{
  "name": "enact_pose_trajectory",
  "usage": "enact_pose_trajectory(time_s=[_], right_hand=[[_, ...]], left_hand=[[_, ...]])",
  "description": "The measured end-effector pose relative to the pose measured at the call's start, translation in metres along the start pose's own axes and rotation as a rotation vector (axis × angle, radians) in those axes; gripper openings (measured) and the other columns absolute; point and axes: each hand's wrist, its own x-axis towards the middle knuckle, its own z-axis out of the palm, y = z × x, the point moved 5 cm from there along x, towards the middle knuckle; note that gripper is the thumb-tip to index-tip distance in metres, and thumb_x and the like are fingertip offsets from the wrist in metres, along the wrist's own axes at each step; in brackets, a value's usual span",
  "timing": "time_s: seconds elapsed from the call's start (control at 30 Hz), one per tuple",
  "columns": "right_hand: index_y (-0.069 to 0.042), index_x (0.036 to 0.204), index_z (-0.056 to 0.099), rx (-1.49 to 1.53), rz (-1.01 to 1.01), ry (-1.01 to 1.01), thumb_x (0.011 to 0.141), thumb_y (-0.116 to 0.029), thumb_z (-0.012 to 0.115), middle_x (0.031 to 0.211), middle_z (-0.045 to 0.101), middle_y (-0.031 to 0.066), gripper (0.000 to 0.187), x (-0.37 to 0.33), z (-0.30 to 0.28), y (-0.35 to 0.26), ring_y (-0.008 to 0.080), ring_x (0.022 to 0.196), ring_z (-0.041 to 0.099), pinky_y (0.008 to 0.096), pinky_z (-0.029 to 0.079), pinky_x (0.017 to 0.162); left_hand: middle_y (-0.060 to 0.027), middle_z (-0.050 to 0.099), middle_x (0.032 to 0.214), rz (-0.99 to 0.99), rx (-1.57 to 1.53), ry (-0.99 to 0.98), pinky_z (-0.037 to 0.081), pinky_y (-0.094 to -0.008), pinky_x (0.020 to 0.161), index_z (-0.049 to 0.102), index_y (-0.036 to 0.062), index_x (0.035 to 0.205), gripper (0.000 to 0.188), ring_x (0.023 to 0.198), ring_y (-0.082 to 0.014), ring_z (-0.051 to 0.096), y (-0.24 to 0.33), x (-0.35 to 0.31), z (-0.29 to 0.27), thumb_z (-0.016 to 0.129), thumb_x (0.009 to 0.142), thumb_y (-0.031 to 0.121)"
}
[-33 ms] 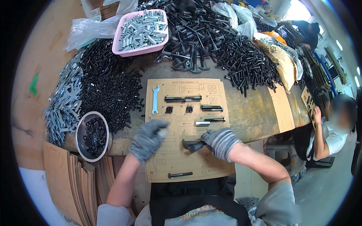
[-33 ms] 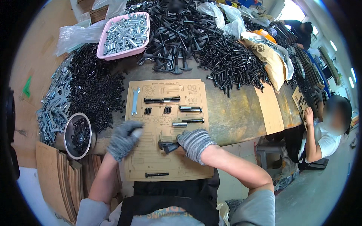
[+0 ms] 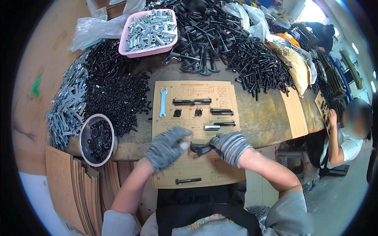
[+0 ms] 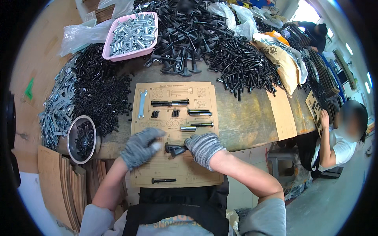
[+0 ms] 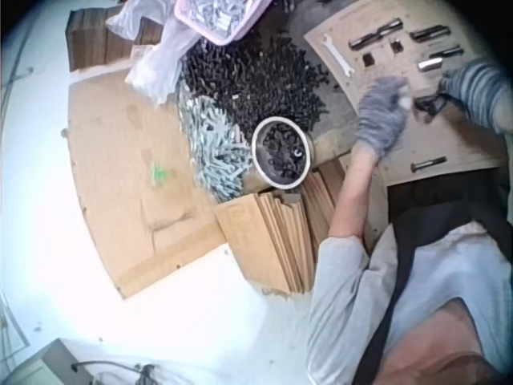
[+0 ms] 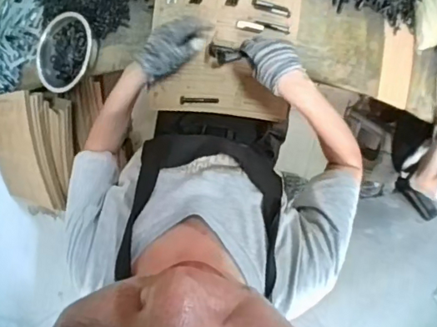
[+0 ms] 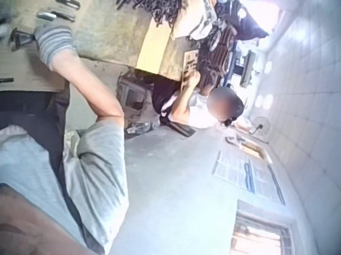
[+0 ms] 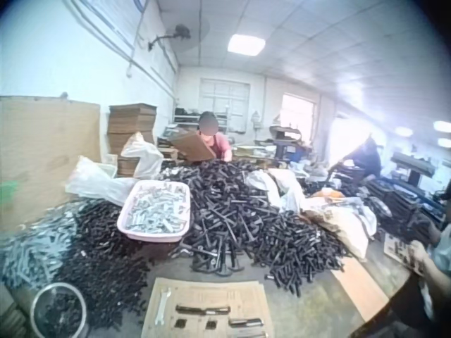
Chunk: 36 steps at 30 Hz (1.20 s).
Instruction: The person repeatedly assembles small hardware sets on a cardboard template, picking bolts, nuts, washers, and wrenches from piles and placing them into designated slots. The person then moves the completed template aside and repeats the process with a fresh template.
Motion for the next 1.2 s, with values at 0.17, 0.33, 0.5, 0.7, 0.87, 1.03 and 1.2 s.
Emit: enact_pose_trajectory(time_s=[0.17, 0.33, 0.5, 0.7, 0.87, 1.03, 1.2], right_hand=[[-0.010, 0.099, 0.063, 0.029, 0.111, 0.180, 0.083, -0.018, 0.057, 0.085, 0.064, 0.0115, 0.019, -0.013, -0.016, -0.001, 0.0304, 0.072, 0.064, 0.0417, 0.051, 0.060], [-0.009, 0.100, 0.063, 0.195, -0.048, 0.050, 0.085, -0.025, 0.059, 0.077, 0.064, 0.0122, 0.022, 0.000, -0.022, -0.040, 0.0308, 0.072, 0.063, 0.0413, 0.050, 0.061], [-0.009, 0.098, 0.064, 0.375, -0.036, 0.233, 0.086, -0.029, 0.058, 0.081, 0.065, 0.0135, 0.024, -0.002, -0.004, -0.041, 0.0334, 0.075, 0.063, 0.0428, 0.050, 0.065], [-0.012, 0.098, 0.067, 0.594, -0.013, 0.394, 0.084, -0.032, 0.063, 0.076, 0.064, 0.0116, 0.025, -0.020, 0.033, -0.052, 0.0290, 0.070, 0.063, 0.0390, 0.051, 0.061], [-0.013, 0.100, 0.066, 0.446, 0.055, 0.338, 0.085, -0.032, 0.061, 0.077, 0.062, 0.0099, 0.024, -0.027, 0.042, -0.059, 0.0273, 0.069, 0.063, 0.0383, 0.050, 0.060], [-0.011, 0.103, 0.065, 0.358, 0.099, 0.520, 0.082, -0.031, 0.063, 0.079, 0.062, 0.0095, 0.028, -0.043, 0.015, -0.031, 0.0278, 0.069, 0.062, 0.0388, 0.050, 0.061], [-0.010, 0.097, 0.064, 0.260, 0.265, 0.482, 0.079, -0.021, 0.067, 0.086, 0.061, 0.0092, 0.021, -0.047, 0.025, 0.028, 0.0282, 0.079, 0.062, 0.0378, 0.051, 0.069]], left_hand=[[-0.0164, 0.060, 0.110, 0.129, 0.208, -0.048, 0.048, -0.0367, 0.089, 0.057, 0.0062, 0.118, 0.038, 0.100, -0.0322, 0.059, 0.006, -0.007, 0.022, 0.057, 0.079, 0.005], [-0.0108, 0.065, 0.101, -0.035, -0.228, -0.058, 0.049, -0.0347, 0.087, 0.058, 0.0005, 0.110, 0.034, 0.094, -0.0213, 0.062, 0.040, -0.033, -0.001, 0.068, 0.082, 0.019], [-0.0052, 0.063, 0.084, -0.457, -0.563, -0.018, 0.049, -0.0255, 0.068, 0.056, 0.0009, 0.103, 0.028, 0.074, -0.0128, 0.058, -0.017, -0.069, -0.004, 0.065, 0.085, 0.020], [-0.0047, 0.060, 0.074, -0.623, -0.532, 0.033, 0.047, -0.0221, 0.055, 0.061, 0.0002, 0.103, 0.034, 0.059, -0.0095, 0.055, -0.013, -0.101, -0.012, 0.065, 0.086, 0.029], [-0.0058, 0.064, 0.082, -0.396, 0.164, -0.096, 0.052, -0.0288, 0.069, 0.061, 0.0104, 0.119, 0.046, 0.070, -0.0172, 0.063, 0.002, -0.106, -0.017, 0.073, 0.077, 0.026], [-0.0060, 0.064, 0.083, -0.412, 0.219, -0.127, 0.052, -0.0294, 0.072, 0.061, 0.0090, 0.119, 0.046, 0.073, -0.0182, 0.063, 0.004, -0.102, -0.020, 0.072, 0.078, 0.025], [-0.0109, 0.065, 0.093, -0.252, 0.229, -0.084, 0.051, -0.0353, 0.080, 0.060, 0.0081, 0.119, 0.047, 0.088, -0.0231, 0.064, 0.006, -0.056, -0.014, 0.069, 0.080, 0.032]])
